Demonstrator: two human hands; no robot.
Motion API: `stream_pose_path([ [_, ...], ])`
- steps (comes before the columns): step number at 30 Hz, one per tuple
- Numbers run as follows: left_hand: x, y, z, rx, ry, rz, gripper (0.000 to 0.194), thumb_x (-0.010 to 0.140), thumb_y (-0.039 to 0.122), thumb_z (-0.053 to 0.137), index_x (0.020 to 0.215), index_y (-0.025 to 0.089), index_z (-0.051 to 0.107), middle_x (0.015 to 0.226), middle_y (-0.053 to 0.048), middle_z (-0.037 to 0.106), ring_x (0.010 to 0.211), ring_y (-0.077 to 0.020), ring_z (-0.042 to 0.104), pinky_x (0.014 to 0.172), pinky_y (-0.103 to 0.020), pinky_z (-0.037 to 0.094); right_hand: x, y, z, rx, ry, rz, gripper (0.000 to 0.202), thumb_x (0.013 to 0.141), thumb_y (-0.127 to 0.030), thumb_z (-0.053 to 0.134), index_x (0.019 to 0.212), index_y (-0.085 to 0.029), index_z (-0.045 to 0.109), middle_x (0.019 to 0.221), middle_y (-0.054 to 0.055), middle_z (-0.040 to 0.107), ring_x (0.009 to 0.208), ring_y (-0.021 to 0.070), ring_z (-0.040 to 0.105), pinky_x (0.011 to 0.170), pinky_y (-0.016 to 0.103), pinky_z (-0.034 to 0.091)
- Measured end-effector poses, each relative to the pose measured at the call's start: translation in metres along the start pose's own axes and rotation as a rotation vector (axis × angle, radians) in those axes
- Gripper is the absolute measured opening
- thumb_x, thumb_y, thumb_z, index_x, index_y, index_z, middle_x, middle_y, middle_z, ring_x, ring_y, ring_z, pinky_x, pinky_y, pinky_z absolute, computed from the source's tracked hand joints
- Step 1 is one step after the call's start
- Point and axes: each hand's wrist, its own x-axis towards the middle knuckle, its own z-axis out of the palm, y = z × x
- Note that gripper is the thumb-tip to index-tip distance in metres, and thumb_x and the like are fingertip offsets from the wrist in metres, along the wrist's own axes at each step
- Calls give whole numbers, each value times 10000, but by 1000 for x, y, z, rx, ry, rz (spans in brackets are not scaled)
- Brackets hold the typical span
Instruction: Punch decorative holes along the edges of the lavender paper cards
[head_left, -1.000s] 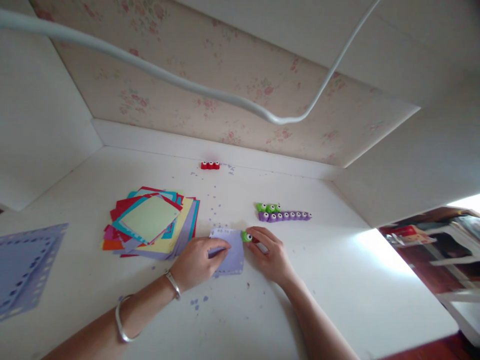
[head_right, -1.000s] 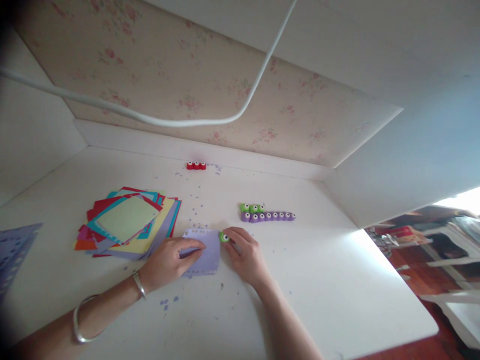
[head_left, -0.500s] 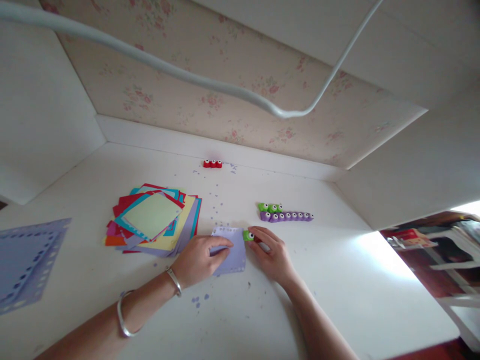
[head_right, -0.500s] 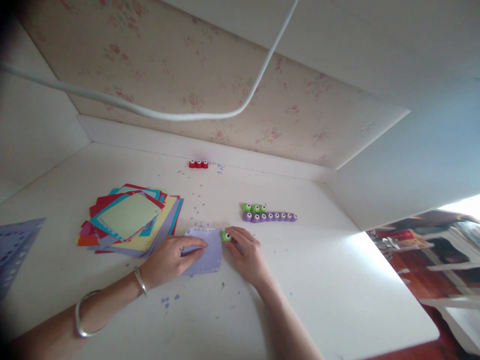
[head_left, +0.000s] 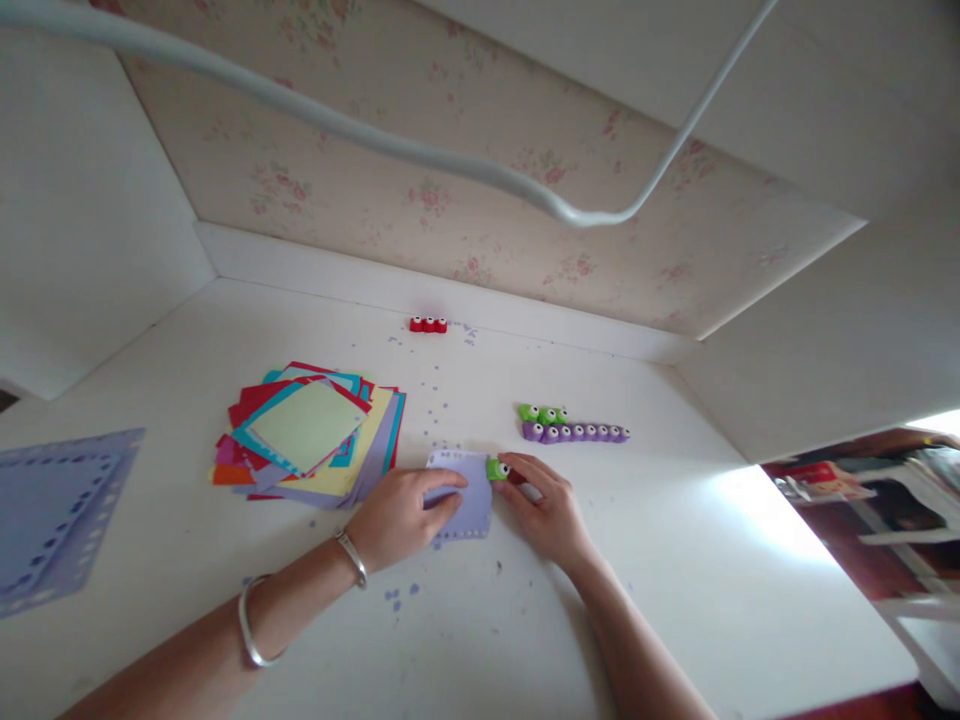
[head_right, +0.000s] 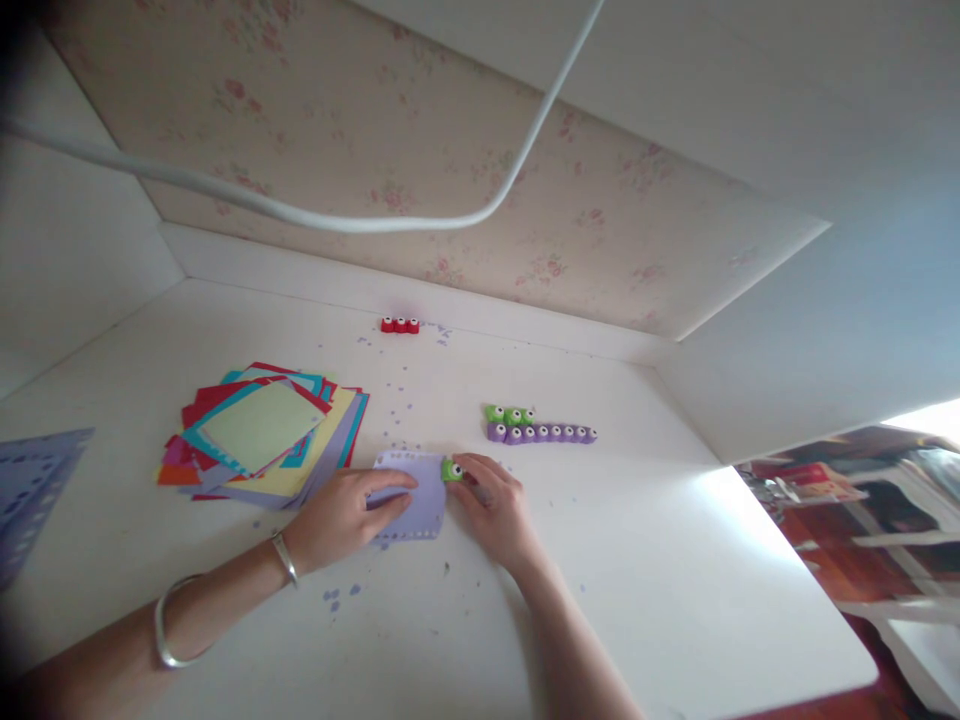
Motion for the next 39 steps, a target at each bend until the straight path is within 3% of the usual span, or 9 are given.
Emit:
stream_pose_path([
  [3,-2,2,4,123,33,62,278,886,319,547,1137,246,641,1068,-25,696,970,-181,655,898,-296,505,0,0,-2,-80,-65,-7,288,854,-249,622,1138,-255,666,1105,77,680,996,228,640,870,405,547],
  [6,-7,6,8,322,143,91,393,859,370,588,1234,254,581,1088,-88,610,962,-228,618,786,-341,540,0,-1,-4,-108,-101,-33,309,858,-250,615,1164,-258,658,1117,77,680,1050,241,615,921,439,511],
  [10,-15,15,10,504,274,143,346,884,363,553,1196,221,602,1103,-131,539,970,-269,559,806,-420,508,2,-4,-8,-54,-106,4,316,866,-306,608,1173,-247,657,1173,91,659,1075,243,609,933,433,503],
  [15,-26,24,20,511,105,206,346,915,364,494,1217,220,581,1245,-122,537,1103,-310,501,937,-514,414,10,-4,-12,26,-71,150,246,908,-344,535,1020,-223,718,1059,80,704,985,219,651,884,375,518],
  [19,-30,18,30,463,53,205,410,892,451,512,1244,249,570,1419,-108,417,1308,-347,336,1072,-570,254,20,-4,-14,68,-183,237,257,865,-395,587,980,-213,727,1002,74,720,916,217,664,801,339,533],
  [23,-31,14,30,444,26,201,428,916,503,441,1251,271,570,1425,-91,420,1322,-326,327,1103,-576,166,26,-4,-15,78,-293,322,260,818,-424,641,938,-211,732,928,55,728,841,196,667,739,306,530],
  [35,-31,16,27,444,4,190,454,891,578,441,1238,326,587,1408,-63,446,1281,-312,349,1076,-566,147,41,-7,-24,66,-463,606,374,747,-490,690,977,-197,728,808,64,734,720,186,683,694,320,550],
  [39,-32,14,29,439,17,195,462,888,580,444,1249,328,583,1411,-66,440,1280,-318,345,1074,-569,138,52,-13,-28,4,-528,625,321,730,-456,718,934,-209,745,777,64,731,706,182,678,666,300,551],
])
